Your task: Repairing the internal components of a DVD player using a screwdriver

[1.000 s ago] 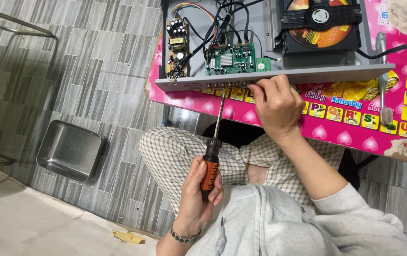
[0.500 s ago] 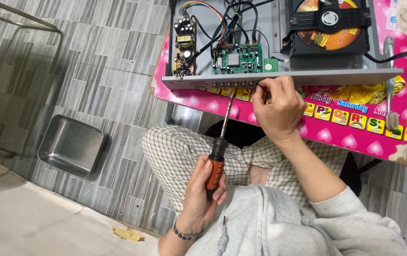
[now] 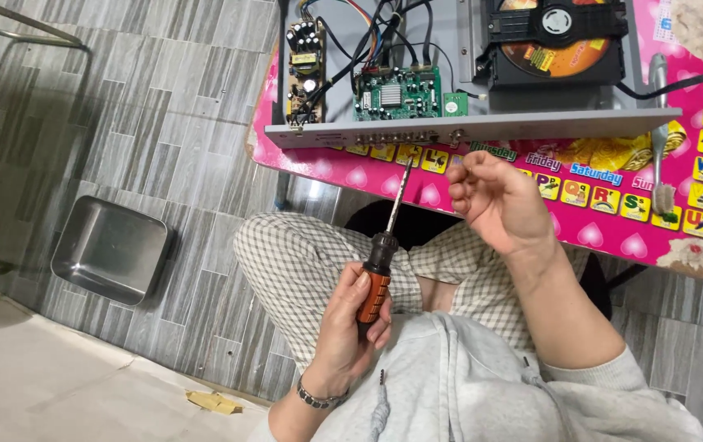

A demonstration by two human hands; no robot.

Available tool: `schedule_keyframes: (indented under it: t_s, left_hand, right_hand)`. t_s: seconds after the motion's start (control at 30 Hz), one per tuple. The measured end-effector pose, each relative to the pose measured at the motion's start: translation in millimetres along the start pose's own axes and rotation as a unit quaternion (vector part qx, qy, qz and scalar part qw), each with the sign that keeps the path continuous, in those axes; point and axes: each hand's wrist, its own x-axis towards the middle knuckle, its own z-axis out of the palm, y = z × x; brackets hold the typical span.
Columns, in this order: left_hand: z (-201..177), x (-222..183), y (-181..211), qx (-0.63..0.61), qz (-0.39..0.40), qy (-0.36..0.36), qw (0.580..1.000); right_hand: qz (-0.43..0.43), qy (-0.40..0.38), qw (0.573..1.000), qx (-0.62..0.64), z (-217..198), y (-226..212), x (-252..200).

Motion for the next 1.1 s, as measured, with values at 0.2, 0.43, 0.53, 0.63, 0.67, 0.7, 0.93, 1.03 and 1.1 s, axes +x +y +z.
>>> schedule_keyframes:
  t_s: [0.2,0.43,0.53,0.63,0.67,0.7,0.93,1.03,1.1]
  left_hand:
    - [10.6,7.6,-7.6,-0.002,-0.015,-0.001,1.0]
    - [15.4,21.7,-16.9,0.008,-0.013,0.018,1.0]
    - [20.2,24.4,-16.7,0.012,-0.009,0.034,0.999]
    - [19.3,29.9,-21.6,0.08,0.041,0.025,0.996]
    - [19.2,31.2,-22.3,0.081,0.04,0.025,0.996]
    - [19.0,32.5,-23.0,0.072,0.04,0.023,0.996]
    - [22.9,33.7,-22.8,0.071,0.045,0.02,0.996]
    - [20.9,36.6,-26.6,0.116,0.046,0.034,0.992]
    - [13.2,44.1,-42.5,0.242,0.149,0.056,0.957]
  right_hand:
    - [-0.06,0.011,0.966,-0.25,30.6,-20.8,-5.4]
    - [-0.387,-0.002,0.467,-0.795,55.5,-51.4,16.5]
    - [-0.371,-0.013,0.433,-0.821,51.0,-52.2,24.9]
    - [-0.339,-0.028,0.484,-0.806,41.9,-54.4,26.8]
    - [-0.339,-0.027,0.484,-0.806,41.5,-54.7,27.0]
    - [-0.34,-0.03,0.485,-0.805,41.2,-55.0,27.2]
    - [-0.335,-0.028,0.491,-0.804,36.3,-54.4,30.1]
    - [-0.335,-0.035,0.488,-0.805,34.9,-55.4,30.6]
    - [-0.334,-0.039,0.481,-0.809,34.9,-55.6,31.1]
